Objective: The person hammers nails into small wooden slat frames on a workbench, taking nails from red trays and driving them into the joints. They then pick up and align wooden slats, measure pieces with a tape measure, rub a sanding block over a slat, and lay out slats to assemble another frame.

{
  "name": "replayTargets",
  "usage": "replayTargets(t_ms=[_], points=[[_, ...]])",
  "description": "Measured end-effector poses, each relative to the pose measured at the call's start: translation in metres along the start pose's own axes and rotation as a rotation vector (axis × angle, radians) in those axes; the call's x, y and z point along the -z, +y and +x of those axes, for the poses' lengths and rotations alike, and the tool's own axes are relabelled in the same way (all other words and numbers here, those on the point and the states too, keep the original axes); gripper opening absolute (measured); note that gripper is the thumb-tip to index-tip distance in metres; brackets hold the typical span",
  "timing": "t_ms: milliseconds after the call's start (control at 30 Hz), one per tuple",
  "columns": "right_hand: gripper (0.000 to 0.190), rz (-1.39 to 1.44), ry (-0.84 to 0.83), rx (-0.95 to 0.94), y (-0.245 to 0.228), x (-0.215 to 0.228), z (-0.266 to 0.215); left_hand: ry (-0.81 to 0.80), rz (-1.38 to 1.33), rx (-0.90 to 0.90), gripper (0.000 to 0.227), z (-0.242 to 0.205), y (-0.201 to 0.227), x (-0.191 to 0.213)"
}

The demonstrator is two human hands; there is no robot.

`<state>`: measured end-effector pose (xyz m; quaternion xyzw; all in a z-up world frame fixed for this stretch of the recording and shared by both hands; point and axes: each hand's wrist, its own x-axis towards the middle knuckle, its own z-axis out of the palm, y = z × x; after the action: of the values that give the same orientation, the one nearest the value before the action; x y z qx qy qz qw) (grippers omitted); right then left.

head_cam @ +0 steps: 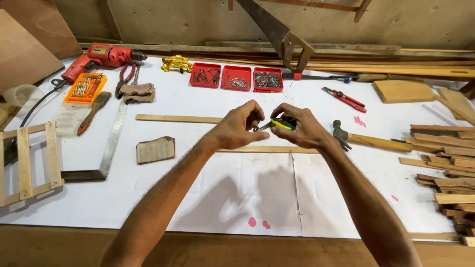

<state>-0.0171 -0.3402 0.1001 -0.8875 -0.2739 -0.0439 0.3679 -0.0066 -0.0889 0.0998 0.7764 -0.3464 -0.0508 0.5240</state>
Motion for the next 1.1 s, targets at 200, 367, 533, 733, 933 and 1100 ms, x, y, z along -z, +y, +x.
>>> replayTargets(t_ms=[200,367,533,733,933,1100], points=[[0.047,-0.027,-0.272,-0.378,-0.008,-0.01,-0.006,-0.069,-0.077,0.235,0.018,-0.038,-0.057,0.031],[0.048,-0.067,-0.407,-0.372,0.042,-0.029,-0.011,-0.014,0.208,0.448,0.019,-0.073,-0.087,0.051],[0.053,-0.224,-0.489,-0.603,0.068,-0.036,-0.014,-0.026,0.421,0.503,0.021,-0.083,-0.117,0.053],[0.05,-0.195,-0.488,-0.713,0.095,-0.033,-0.02,-0.058,0.53,0.708,0.023,-0.082,-0.122,0.052],[0.039,0.079,-0.39,-0.752,0.116,-0.034,-0.028,-0.032,0.529,0.666,0.022,-0.078,-0.122,0.053],[0.039,0.109,-0.384,-0.691,0.108,-0.031,-0.027,-0.07,0.536,0.764,0.022,-0.072,-0.114,0.053]])
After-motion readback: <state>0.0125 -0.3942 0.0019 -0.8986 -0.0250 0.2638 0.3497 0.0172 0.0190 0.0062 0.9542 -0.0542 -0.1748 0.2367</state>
